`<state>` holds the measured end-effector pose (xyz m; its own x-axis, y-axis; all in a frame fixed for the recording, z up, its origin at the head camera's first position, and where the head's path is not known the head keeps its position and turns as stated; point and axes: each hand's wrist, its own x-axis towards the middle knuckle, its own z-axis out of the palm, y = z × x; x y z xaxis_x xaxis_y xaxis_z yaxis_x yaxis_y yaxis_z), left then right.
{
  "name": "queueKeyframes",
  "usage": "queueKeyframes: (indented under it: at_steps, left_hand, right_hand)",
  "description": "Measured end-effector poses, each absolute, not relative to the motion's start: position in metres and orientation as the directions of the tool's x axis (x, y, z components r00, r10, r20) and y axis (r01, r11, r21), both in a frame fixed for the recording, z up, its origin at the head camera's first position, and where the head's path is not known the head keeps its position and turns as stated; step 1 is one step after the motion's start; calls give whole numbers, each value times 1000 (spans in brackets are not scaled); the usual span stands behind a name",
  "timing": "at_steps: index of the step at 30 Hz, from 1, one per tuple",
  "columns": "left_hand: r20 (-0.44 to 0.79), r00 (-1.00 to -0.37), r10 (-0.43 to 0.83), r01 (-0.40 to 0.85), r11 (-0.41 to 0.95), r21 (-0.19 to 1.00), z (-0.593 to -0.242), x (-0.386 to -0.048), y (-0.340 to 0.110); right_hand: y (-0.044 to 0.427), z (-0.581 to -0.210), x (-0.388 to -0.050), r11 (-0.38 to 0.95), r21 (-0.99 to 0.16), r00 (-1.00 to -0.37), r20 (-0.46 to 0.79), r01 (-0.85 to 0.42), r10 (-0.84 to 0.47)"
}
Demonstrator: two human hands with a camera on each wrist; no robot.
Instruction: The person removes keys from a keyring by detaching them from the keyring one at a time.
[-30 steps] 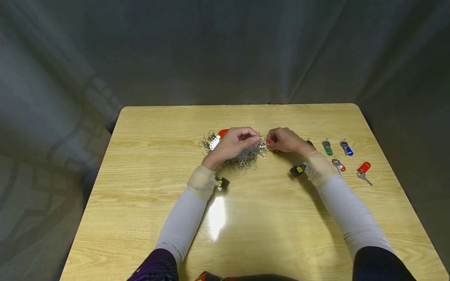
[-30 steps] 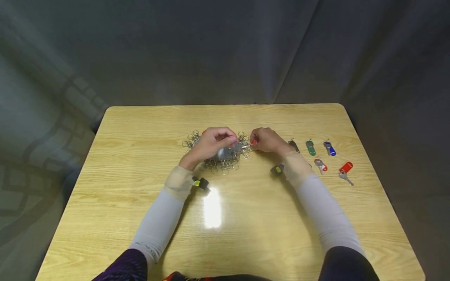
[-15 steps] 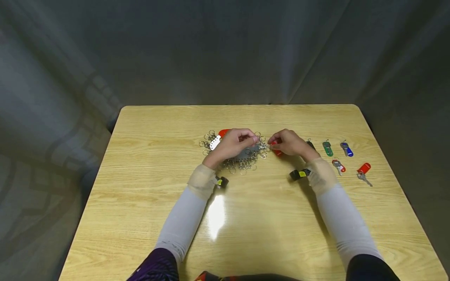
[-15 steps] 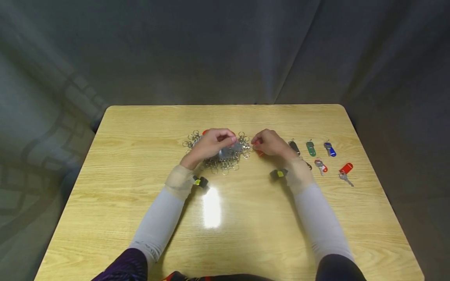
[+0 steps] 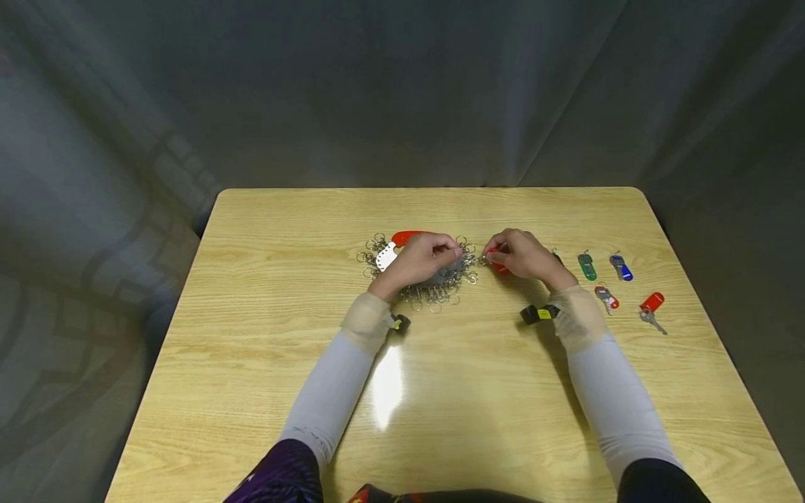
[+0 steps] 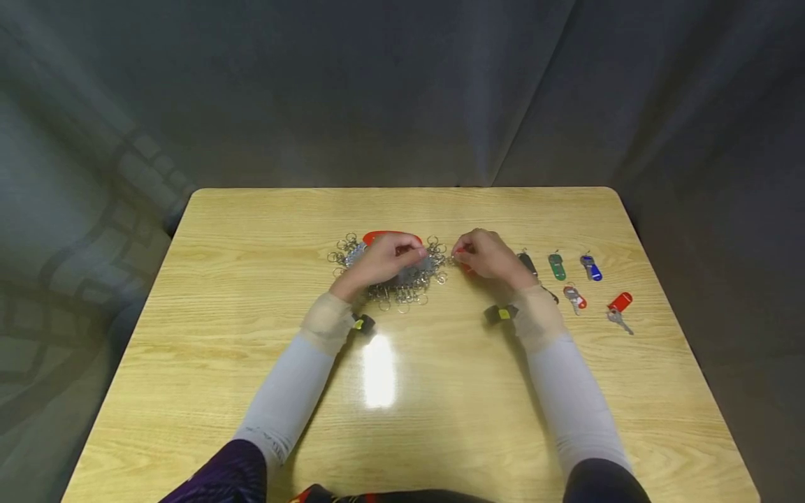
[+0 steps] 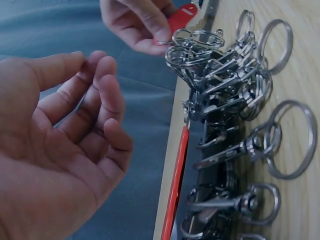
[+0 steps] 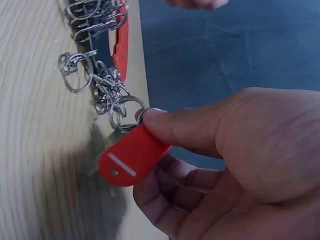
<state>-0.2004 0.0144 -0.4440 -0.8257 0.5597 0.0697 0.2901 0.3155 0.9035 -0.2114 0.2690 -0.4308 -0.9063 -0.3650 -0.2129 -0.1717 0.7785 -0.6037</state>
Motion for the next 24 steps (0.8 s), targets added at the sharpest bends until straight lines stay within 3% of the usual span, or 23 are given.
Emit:
queueKeyframes:
  at_steps: [12,24]
  left_hand:
    - [-56,-807,588,367,573,733,-444,-215,31]
    - [-129,-740,660,401,588,702,-439,-232,46]
  right_hand:
    - [264,-430,-209,715,-675,-901,-180,-179,-395]
    - [261,-429,-206,624,-781,-897,-248,-38,-365]
